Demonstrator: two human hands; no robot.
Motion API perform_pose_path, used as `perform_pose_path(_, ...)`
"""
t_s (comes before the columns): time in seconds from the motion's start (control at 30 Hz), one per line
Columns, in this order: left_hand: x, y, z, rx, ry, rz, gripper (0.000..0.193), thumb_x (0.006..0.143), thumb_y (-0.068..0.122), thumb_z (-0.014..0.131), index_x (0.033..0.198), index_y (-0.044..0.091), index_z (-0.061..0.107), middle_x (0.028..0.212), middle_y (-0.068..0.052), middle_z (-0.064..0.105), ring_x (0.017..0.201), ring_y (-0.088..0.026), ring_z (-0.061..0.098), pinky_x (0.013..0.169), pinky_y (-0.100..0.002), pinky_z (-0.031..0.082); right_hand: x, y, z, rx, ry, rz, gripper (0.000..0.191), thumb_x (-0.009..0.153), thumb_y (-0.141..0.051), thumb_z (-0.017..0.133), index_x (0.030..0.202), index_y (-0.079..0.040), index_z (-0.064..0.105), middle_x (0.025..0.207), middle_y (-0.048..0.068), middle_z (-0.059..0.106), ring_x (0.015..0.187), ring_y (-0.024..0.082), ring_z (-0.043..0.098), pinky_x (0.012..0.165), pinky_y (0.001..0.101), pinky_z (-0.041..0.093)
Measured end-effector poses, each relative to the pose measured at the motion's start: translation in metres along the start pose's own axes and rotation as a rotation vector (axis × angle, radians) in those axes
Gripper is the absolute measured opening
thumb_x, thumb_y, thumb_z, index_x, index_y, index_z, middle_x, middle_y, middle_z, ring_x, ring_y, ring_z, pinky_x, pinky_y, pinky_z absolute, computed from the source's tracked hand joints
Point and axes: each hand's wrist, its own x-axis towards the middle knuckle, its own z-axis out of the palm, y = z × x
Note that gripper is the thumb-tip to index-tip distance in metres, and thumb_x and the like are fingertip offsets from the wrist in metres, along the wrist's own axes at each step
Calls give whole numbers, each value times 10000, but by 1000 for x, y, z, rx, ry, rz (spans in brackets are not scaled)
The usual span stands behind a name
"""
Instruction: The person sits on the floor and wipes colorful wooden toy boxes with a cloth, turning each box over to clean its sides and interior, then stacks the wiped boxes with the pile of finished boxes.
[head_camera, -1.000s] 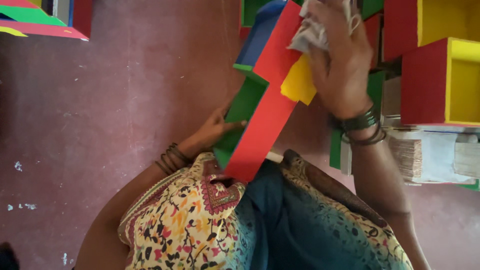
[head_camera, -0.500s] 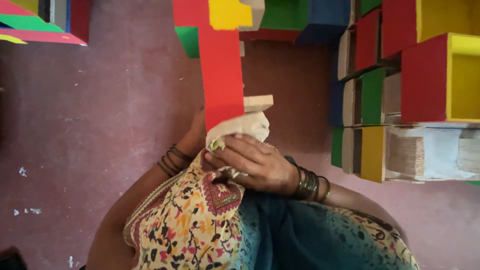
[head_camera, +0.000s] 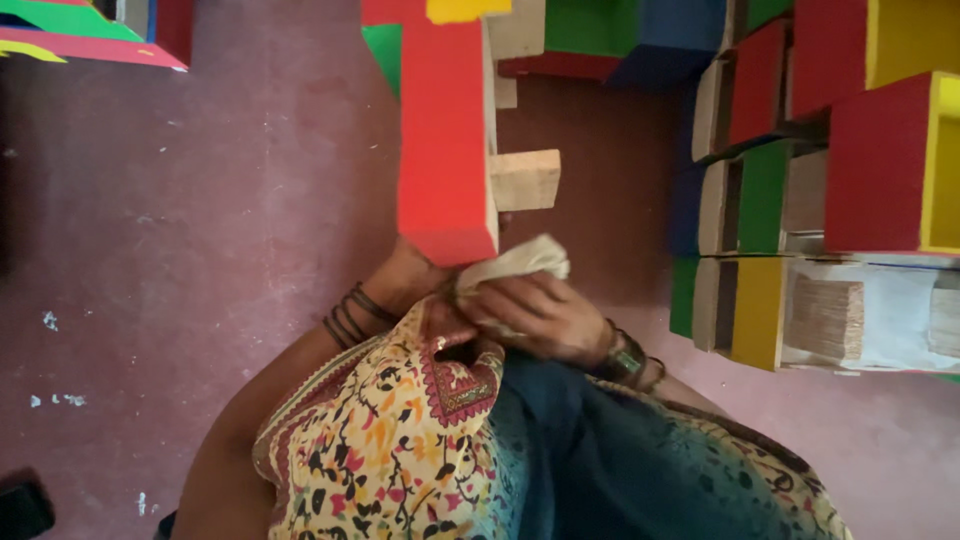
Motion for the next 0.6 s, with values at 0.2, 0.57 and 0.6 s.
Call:
perform_pose_path(0.2,12,27,25,373,-126,222,588,1052,265,657,1544,49,419,1576,-122,482,1461,-234,489,1232,-403,427,35,8,-32,225,425,474,692,950,-105,851,1512,-95,448,1514,166,461,1374,305,570,1083,367,594)
perform_pose_path(0.57,13,39,36,501,-166,241,570,1056,273,633,1528,27,429,1535,-152,505,1420,-262,517,1201,-420,450,-3,-4,-10,366,79,584,628,771,-85,883,1347,-76,631,1307,168,630,1183,332,688,976,401,604)
perform_pose_path(0.6,13,39,31,497,-150,229,568,1056,273,631,1526,25,430,1531,-154,507,1416,-264,520,1198,-422,453,-8,6,-13,1023,292,865,571,825,-179,840,1338,-58,621,1349,138,640,1217,302,692,1014,415,616)
